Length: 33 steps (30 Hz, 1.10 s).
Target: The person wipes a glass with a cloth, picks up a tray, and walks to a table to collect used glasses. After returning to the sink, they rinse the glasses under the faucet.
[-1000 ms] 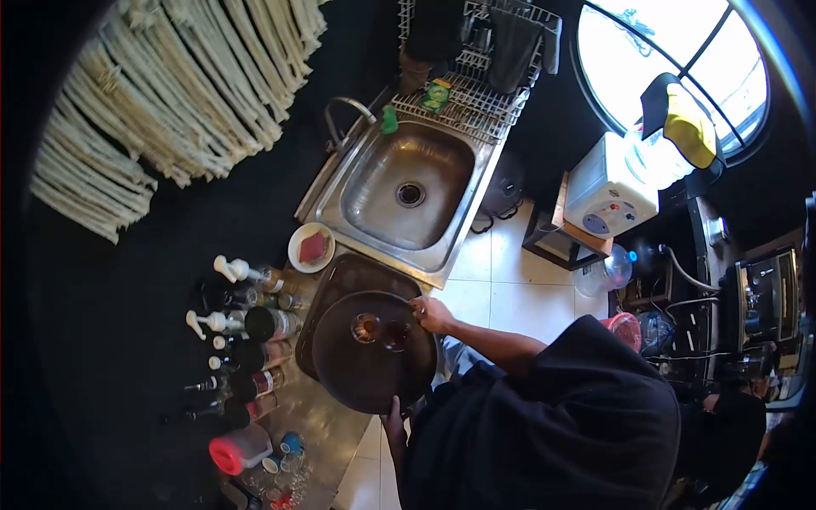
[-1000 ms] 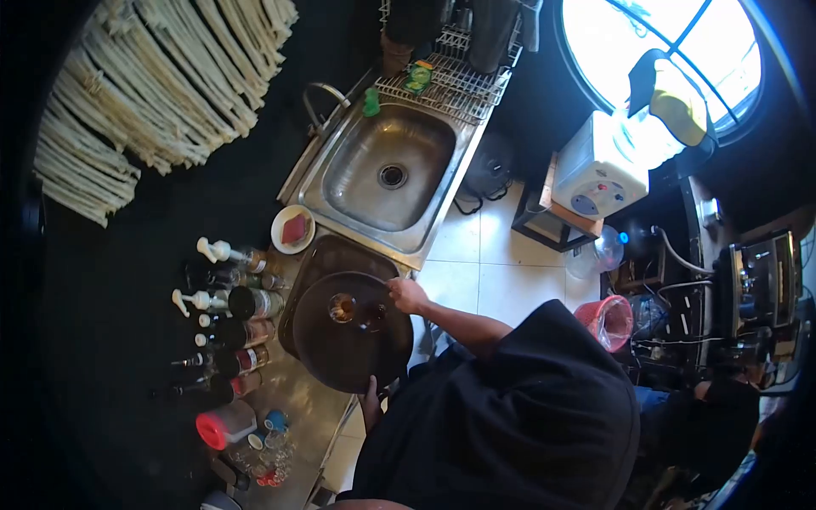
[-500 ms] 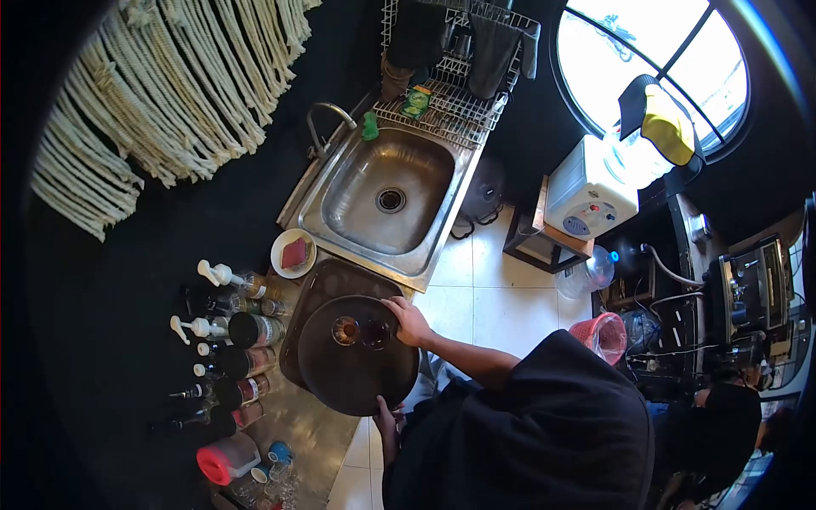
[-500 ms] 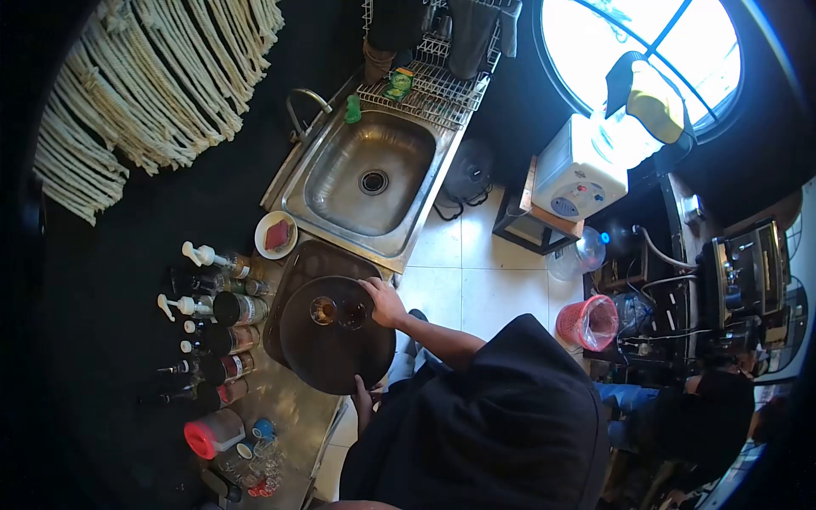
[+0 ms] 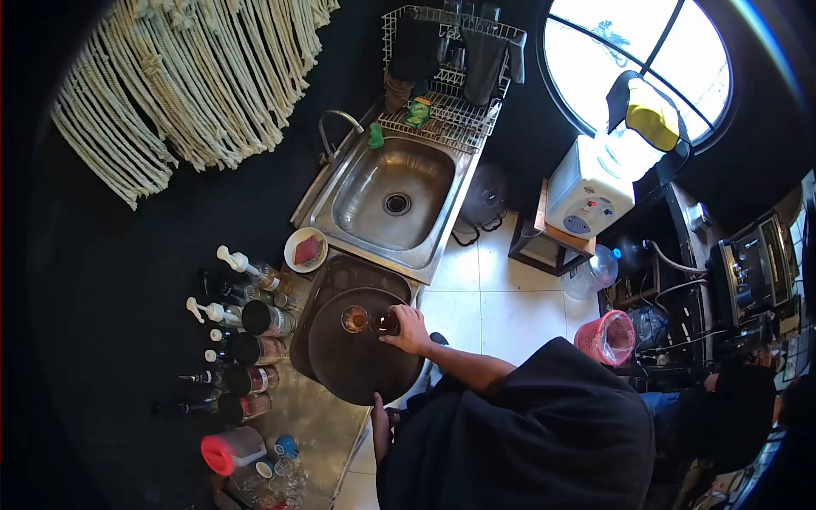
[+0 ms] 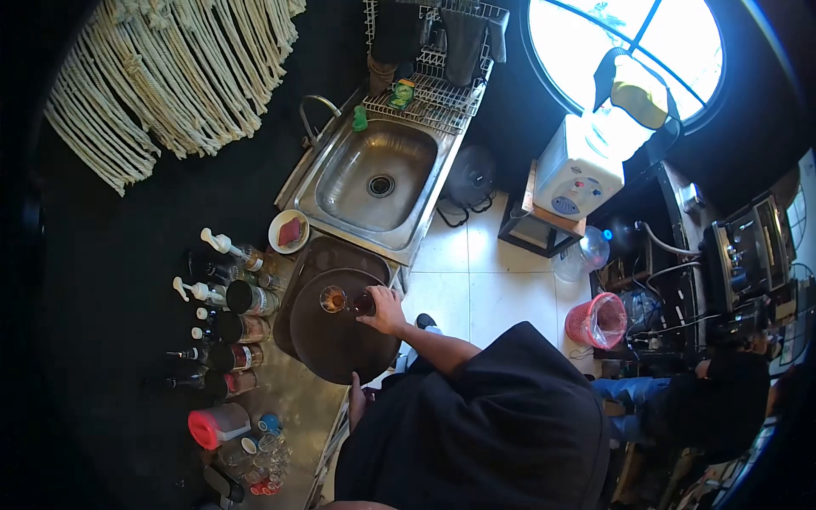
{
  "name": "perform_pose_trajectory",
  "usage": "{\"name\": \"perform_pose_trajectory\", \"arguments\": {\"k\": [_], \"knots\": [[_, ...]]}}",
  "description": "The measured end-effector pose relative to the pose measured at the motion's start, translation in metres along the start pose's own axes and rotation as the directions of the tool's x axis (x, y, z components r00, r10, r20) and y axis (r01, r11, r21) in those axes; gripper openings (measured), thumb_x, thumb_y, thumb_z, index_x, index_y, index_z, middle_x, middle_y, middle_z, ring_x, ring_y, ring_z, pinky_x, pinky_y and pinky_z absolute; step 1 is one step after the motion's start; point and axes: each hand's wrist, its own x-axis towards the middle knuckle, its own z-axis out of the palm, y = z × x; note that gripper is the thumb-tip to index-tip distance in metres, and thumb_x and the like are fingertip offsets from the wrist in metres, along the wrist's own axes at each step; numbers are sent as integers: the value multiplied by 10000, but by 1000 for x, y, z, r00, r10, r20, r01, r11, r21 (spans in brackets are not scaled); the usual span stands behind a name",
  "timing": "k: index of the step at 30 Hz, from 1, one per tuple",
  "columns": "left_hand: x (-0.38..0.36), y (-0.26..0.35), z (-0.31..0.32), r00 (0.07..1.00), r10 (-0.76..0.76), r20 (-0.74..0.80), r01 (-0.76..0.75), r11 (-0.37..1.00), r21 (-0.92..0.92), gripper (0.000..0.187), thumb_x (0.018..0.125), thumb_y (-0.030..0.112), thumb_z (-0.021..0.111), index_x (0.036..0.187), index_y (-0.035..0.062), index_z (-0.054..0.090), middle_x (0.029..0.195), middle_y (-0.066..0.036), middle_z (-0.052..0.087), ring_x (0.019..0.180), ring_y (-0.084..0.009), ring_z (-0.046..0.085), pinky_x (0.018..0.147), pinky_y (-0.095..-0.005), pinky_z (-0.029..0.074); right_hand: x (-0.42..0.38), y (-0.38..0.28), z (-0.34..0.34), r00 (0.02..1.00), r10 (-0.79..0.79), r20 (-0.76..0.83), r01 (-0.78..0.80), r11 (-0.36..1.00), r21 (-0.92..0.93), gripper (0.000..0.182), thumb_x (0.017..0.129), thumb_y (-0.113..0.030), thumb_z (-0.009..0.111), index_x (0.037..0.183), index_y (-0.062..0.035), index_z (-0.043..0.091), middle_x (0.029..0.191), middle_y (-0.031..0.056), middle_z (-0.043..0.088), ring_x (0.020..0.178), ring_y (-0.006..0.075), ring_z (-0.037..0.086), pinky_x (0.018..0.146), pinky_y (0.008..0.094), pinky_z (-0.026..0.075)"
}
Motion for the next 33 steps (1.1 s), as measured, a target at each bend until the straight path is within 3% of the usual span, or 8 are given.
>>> {"name": "perform_pose_trajectory", "arguments": {"k": [6, 12, 13, 17, 19, 26, 29, 33], "knots": [[-30, -3, -4, 926, 357, -123, -320, 915, 245, 523, 911, 475, 522, 755, -16, 612, 542, -42, 521, 435, -127, 479, 426, -282, 352, -5, 2, -20, 1000, 2, 26, -5, 993, 117, 744, 629, -371, 787, 1210, -57, 444, 1182, 148, 536, 1167, 301, 489, 1017, 426, 317], [-44, 9, -1, 598, 687, -413, -516, 725, 457, 342, 878, 321, 616, 749, 4, 603, 621, -76, 571, 567, -183, 558, 551, -319, 433, -11, 8, -53, 999, 21, -24, -13, 957, 288, 695, 636, -304, 793, 1162, -25, 436, 1061, 178, 580, 1037, 355, 554, 876, 393, 448], [-61, 27, 9, 467, 781, -414, -495, 619, 609, 287, 866, 293, 630, 793, 17, 595, 673, -84, 594, 618, -209, 576, 589, -337, 450, -9, 12, -55, 998, 42, -46, -26, 953, 301, 699, 638, -316, 793, 1161, -22, 436, 1061, 182, 579, 1039, 356, 553, 889, 395, 443], [-76, 91, 43, 453, 783, -427, -635, 619, 462, 305, 850, 268, 660, 979, 1, 587, 857, -121, 622, 768, -224, 576, 686, -363, 458, 9, 20, -75, 995, 72, -72, -47, 952, 304, 734, 652, -350, 787, 1188, -8, 421, 1131, 210, 541, 1082, 356, 527, 929, 407, 419], [-67, 120, 61, 181, 926, -331, -642, 366, 673, 523, 826, 277, 686, 1214, -4, 476, 1132, -186, 557, 1037, -324, 543, 895, -425, 427, 26, 27, -82, 991, 99, -86, -69, 952, 299, 744, 647, -340, 788, 1200, -9, 417, 1160, 216, 522, 1107, 352, 512, 946, 408, 408], [-28, 207, 109, 215, 941, -261, -534, 337, 776, 872, 750, 405, 738, 1399, 36, 287, 1389, -269, 345, 1301, -421, 320, 1062, -493, 273, 121, 52, -115, 999, -1, 54, -22, 912, 409, 617, 626, -274, 797, 1070, -48, 433, 1010, 167, 560, 976, 326, 564, 841, 385, 441], [-6, 219, 122, 354, 888, -293, -352, 416, 838, 973, 692, 477, 751, 1427, 79, 251, 1429, -288, 278, 1344, -433, 237, 1055, -536, 246, 173, 82, -107, 999, -14, 52, -4, 940, 341, 609, 635, -271, 798, 1056, -49, 419, 986, 184, 567, 927, 324, 580, 812, 390, 452], [2, 225, 135, 344, 854, -390, -219, 476, 852, 956, 693, 454, 752, 1431, 102, 256, 1436, -277, 278, 1348, -424, 239, 1049, -547, 244, 235, 87, -120, 994, -22, 109, 4, 987, 161, 680, 627, -321, 818, 1101, -33, 424, 934, 162, 605, 868, 296, 615, 767, 374, 479]]}}
